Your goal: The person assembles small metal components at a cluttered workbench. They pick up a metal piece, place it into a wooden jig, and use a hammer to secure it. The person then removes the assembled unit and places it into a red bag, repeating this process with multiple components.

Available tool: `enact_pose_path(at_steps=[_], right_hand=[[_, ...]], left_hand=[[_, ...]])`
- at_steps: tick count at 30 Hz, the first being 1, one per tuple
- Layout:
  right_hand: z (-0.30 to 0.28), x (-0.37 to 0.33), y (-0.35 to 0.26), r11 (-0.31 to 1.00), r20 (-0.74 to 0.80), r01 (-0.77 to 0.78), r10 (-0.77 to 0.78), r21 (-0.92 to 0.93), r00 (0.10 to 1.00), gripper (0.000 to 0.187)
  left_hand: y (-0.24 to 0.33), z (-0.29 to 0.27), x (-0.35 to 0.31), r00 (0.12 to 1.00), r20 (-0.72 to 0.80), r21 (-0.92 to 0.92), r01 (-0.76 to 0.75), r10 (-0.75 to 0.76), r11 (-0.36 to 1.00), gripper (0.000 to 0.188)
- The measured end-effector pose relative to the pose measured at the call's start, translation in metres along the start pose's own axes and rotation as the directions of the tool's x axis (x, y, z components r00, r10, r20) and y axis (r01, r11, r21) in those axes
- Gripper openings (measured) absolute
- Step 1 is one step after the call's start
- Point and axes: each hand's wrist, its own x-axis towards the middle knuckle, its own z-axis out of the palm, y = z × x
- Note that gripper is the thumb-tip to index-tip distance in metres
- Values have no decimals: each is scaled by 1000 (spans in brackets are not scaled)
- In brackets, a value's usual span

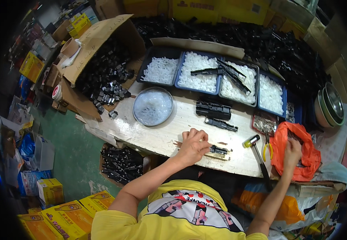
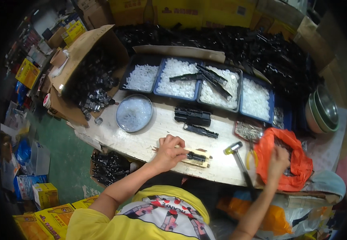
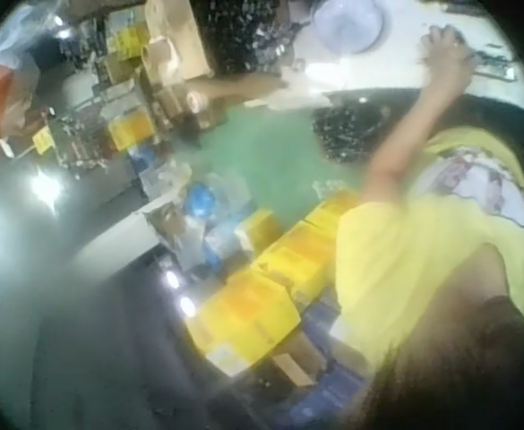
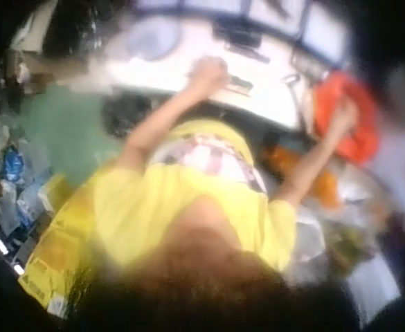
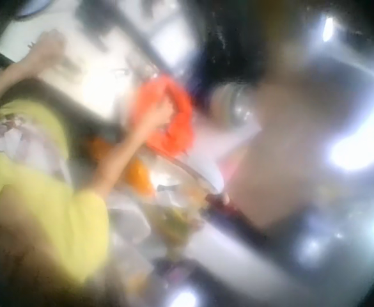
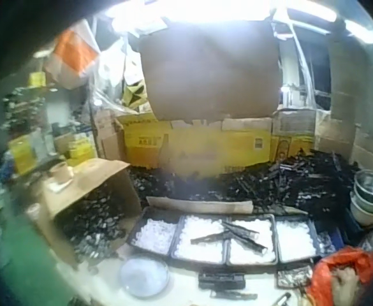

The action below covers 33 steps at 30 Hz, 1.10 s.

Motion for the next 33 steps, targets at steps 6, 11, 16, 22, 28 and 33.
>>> enact_pose_path(at_steps=[6,11,16,22,28,33], right_hand=[[-1,-5,49,855,169,-287,390,-431,905,40],[4,-4,46,853,208,-299,415,-428,886,41],[5,-15,68,930,57,-320,334,-180,941,28],[14,-15,76,963,-57,-248,243,-108,968,20],[15,-17,84,886,53,-436,433,156,900,25],[4,-9,58,664,166,-551,552,504,817,18]], left_hand=[[1,-5,4,995,80,20,-58,56,998,9],[-37,-22,22,994,-96,27,-49,52,998,9],[-113,-95,104,876,-470,392,319,-110,863,8],[-163,-107,131,835,-374,492,548,-404,677,14],[-159,-111,144,758,-343,341,651,-554,679,14],[-172,-118,142,698,-461,-85,580,-548,810,15]])
